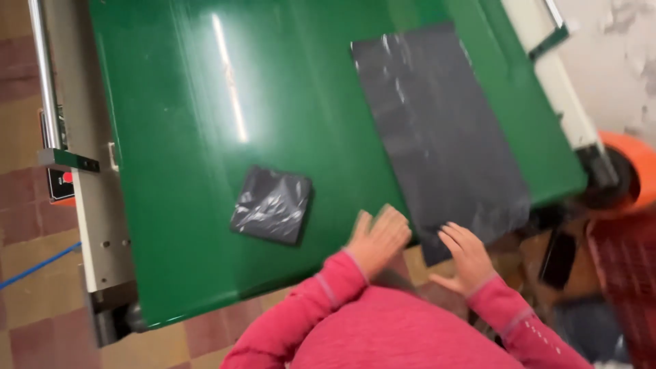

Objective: Folding black plastic bags on a conveyor belt table and placing them into a red storage crate.

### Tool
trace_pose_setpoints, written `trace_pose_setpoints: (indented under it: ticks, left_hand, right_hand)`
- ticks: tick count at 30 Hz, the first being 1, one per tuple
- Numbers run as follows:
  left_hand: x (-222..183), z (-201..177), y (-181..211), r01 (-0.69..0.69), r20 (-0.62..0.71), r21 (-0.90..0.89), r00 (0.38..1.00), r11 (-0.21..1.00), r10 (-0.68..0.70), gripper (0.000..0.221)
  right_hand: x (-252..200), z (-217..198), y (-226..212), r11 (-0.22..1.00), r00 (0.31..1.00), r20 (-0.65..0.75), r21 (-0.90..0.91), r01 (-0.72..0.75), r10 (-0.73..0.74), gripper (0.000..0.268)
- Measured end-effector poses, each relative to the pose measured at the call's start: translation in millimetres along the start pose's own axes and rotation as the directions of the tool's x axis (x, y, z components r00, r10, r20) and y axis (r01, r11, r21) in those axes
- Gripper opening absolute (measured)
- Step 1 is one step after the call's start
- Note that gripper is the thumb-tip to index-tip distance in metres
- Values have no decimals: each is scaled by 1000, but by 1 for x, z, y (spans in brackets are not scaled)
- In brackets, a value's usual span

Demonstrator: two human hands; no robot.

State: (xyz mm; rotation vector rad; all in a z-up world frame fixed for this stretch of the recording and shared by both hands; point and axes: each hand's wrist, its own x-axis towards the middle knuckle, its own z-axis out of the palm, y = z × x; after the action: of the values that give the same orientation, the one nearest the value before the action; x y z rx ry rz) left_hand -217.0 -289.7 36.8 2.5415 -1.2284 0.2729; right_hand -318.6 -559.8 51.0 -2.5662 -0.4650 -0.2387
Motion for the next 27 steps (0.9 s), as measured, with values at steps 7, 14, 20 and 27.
trace_pose_setpoints:
  ticks: [7, 14, 20, 27]
  left_hand:
    - [73, 86, 62, -329, -164, 49, 929, 943, 333, 39]
    - [96, -3, 58, 295, 233, -800, 955, 523, -182, 20]
    - [176, 4, -66, 442, 33, -703, 803, 557, -594, 26]
    - [238, 111, -199, 775, 5, -243, 602, 583, -799, 45]
  right_hand:
    - [-42, -29, 190, 869, 997, 57, -495, -11, 46, 102]
    - [-19, -108, 212, 958, 898, 351, 11, -288, 266, 42]
    - [211, -168, 195, 972, 980, 86, 172, 163, -180, 12]
    - [359, -44, 311, 973, 957, 176, 2, 233, -229, 23]
